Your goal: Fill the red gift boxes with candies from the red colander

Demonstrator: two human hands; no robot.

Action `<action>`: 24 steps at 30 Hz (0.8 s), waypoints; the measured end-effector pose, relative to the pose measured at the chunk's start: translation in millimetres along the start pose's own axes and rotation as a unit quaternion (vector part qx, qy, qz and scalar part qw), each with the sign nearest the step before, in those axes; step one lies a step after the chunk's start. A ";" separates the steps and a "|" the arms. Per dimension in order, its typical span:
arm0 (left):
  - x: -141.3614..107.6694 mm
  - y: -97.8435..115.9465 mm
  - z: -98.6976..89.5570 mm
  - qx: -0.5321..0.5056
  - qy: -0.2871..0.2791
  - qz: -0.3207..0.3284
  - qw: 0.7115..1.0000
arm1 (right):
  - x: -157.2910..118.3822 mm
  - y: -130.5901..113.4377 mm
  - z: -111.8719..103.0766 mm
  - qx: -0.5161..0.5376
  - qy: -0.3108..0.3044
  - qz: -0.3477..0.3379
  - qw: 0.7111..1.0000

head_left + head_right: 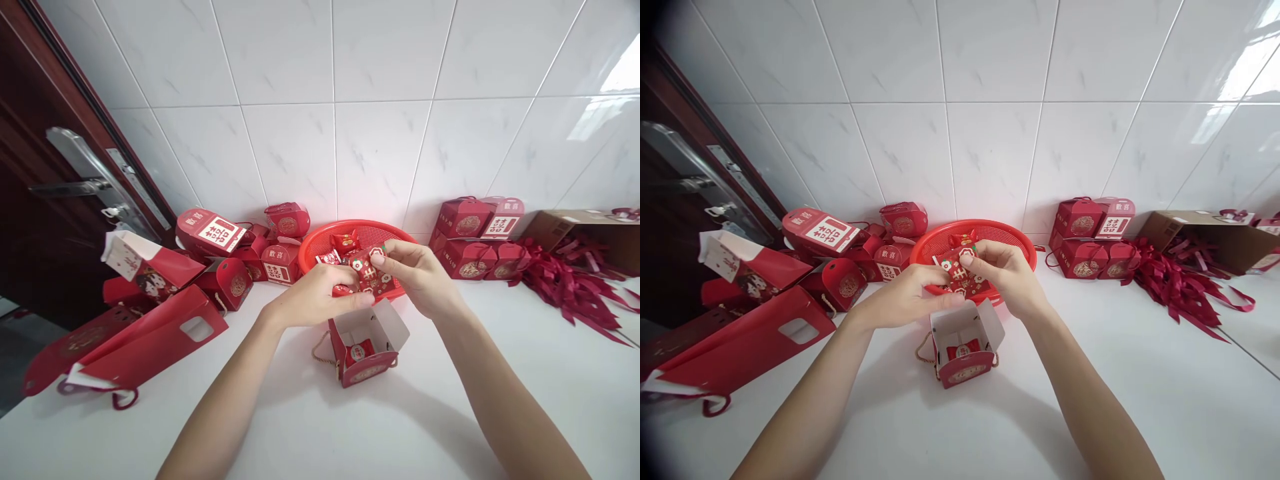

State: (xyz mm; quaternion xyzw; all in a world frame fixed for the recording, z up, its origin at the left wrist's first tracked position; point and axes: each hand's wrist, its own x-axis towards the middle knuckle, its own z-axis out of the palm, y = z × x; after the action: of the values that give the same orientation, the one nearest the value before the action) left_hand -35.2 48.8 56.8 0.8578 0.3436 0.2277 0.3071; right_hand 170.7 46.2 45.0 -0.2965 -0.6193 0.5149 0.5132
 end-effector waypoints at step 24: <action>-18.0 13.5 -19.3 0.207 -0.195 -0.161 0.945 | -25.5 -5.9 30.2 -0.509 -0.210 0.114 0.827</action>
State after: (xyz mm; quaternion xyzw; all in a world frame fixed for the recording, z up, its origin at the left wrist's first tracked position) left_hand -52.6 35.1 76.4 0.8632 0.4506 -0.0725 0.2160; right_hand 150.9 11.6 43.8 -0.4694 -0.8480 0.2311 0.0842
